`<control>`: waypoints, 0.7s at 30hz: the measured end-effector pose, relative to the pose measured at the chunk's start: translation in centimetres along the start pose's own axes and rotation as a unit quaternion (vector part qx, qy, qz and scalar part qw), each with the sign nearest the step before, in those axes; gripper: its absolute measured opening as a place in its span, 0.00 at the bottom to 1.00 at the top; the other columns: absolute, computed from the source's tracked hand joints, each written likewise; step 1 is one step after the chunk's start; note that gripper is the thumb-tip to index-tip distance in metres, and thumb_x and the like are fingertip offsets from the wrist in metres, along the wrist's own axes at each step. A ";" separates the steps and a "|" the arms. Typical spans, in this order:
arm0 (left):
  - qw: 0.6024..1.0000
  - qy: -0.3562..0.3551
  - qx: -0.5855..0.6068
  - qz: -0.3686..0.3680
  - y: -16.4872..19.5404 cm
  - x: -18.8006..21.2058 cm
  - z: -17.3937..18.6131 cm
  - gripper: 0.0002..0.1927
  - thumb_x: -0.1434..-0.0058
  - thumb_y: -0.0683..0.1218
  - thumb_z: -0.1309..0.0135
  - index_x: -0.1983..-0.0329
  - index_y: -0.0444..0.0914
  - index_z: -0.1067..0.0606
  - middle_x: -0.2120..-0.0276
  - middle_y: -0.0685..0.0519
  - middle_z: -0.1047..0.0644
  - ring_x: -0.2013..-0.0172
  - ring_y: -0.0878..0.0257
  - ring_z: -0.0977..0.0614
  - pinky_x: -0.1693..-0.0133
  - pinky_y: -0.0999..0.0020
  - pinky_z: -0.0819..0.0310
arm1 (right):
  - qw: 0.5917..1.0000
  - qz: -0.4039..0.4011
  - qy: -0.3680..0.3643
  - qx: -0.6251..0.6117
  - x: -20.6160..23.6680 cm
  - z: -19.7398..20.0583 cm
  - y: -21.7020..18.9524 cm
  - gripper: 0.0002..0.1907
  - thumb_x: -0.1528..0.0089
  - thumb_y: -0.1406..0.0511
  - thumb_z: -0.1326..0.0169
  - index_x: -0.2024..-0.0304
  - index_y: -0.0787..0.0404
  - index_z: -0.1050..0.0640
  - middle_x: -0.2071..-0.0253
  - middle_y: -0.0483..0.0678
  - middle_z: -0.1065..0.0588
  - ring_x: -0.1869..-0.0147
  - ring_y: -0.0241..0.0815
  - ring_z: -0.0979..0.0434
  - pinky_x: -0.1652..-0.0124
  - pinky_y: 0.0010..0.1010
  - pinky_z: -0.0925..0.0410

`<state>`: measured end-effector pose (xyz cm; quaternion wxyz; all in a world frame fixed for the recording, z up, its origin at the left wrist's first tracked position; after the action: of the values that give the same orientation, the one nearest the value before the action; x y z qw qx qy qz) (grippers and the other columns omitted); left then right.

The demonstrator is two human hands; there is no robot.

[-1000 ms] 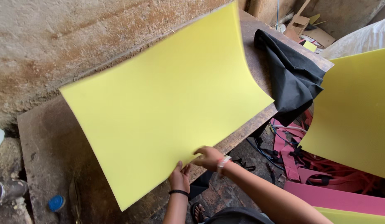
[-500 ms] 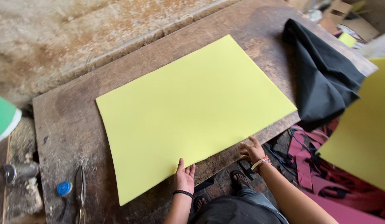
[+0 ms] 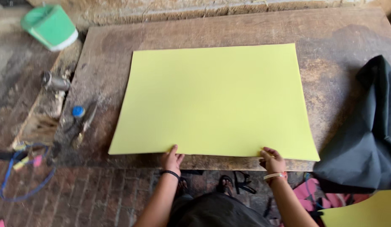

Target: The person smooths a dark fabric sheet over a work table, trims excess fabric with shears, sets the cut fabric aside, places a yellow foam board on the table, sprays adhesive onto the foam board with a spray gun, then lays the fabric over the glued board and presses and smooths it flat with both hands.

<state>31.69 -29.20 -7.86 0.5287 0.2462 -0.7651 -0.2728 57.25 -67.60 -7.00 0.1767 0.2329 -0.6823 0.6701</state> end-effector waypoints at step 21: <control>0.992 0.074 -0.104 -0.023 3.0 3.7 11.3 0.14 0.34 0.47 0.46 0.49 0.37 0.22 0.60 0.49 0.16 0.65 0.61 0.15 0.63 0.62 0.20 | 0.886 -0.068 -0.275 0.368 2.9 -13.3 1.4 0.19 0.36 0.60 0.45 0.43 0.58 0.21 0.67 0.49 0.17 0.72 0.39 0.20 0.69 0.30 0.26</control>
<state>19.60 -27.65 -6.62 0.6003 0.2270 -0.6854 -0.3440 53.10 -54.61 -6.05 -0.0711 0.5023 -0.3904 0.7682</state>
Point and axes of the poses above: each hand's wrist, its own x-axis away from the middle knuckle, its own z-axis out of the back of the hand, y = z × x, the point moved 9 cm from there along -x, towards the middle knuckle
